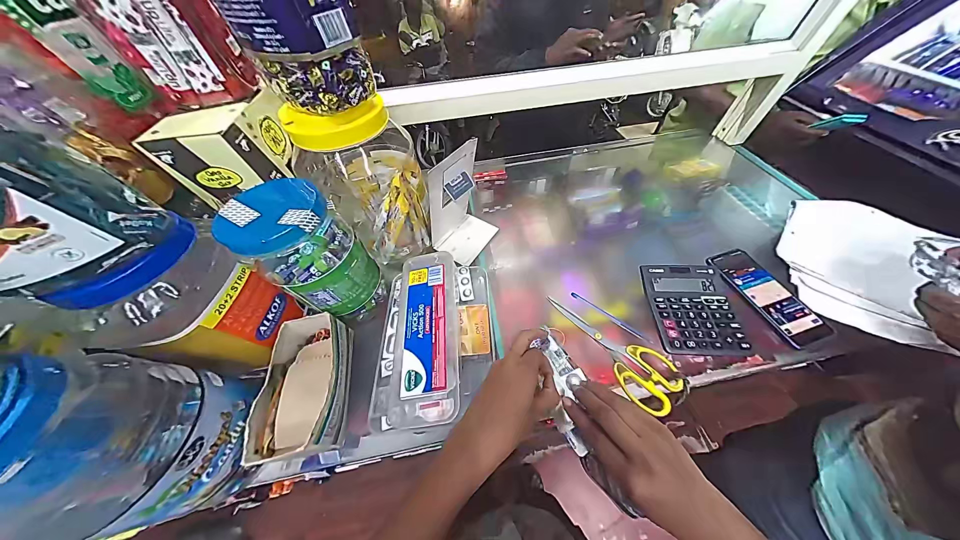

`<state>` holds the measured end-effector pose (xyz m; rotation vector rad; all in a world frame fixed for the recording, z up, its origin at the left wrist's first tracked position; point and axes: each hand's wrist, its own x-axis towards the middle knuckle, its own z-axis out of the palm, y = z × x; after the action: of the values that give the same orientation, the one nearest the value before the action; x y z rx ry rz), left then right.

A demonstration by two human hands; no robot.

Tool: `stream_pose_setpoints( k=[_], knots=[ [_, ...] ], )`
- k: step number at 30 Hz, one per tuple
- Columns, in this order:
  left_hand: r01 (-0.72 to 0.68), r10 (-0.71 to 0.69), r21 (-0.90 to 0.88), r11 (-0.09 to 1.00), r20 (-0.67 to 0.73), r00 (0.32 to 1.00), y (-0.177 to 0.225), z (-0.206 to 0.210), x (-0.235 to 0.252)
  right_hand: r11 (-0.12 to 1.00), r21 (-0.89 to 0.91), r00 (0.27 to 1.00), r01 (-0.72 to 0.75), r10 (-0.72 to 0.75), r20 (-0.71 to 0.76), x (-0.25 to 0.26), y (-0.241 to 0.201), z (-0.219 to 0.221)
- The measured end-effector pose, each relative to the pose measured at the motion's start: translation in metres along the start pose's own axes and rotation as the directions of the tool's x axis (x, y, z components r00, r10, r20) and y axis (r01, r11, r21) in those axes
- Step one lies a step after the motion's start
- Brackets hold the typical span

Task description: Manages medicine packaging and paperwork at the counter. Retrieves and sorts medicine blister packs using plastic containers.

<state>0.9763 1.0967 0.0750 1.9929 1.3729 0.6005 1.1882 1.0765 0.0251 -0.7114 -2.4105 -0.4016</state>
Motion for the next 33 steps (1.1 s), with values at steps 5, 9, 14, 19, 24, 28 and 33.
stream_pose_setpoints(
  k=[5,9,14,19,24,28,33],
  knots=[
    [0.006,-0.005,-0.052,0.999,0.019,1.0,-0.004,-0.004,0.001,0.999,0.032,0.993,0.013,-0.009,-0.116,-0.014,-0.001,0.004],
    [-0.026,0.027,-0.053,0.998,0.021,0.999,-0.008,-0.004,0.002,0.998,0.057,0.987,0.041,-0.031,-0.158,-0.022,0.0,0.006],
    [-0.022,0.026,-0.07,0.997,0.056,0.998,-0.008,-0.005,0.003,0.996,0.061,0.978,0.066,-0.052,-0.2,-0.024,0.003,0.008],
    [-0.013,0.018,-0.053,0.999,0.078,0.997,-0.006,-0.008,0.005,0.996,0.065,0.984,0.068,-0.056,-0.168,-0.021,0.002,0.009],
    [0.008,-0.003,-0.052,0.999,0.1,0.995,-0.003,-0.009,0.004,1.0,0.008,0.988,-0.005,0.006,-0.153,-0.014,-0.002,0.014],
    [0.026,-0.017,-0.076,0.997,0.115,0.993,-0.003,-0.012,0.002,0.999,-0.013,0.994,-0.051,0.049,-0.099,-0.007,-0.006,0.016],
    [0.011,0.002,-0.11,0.994,0.119,0.993,-0.002,-0.011,0.001,1.0,0.002,0.999,0.017,-0.017,-0.039,-0.002,-0.003,0.012]
  ],
)
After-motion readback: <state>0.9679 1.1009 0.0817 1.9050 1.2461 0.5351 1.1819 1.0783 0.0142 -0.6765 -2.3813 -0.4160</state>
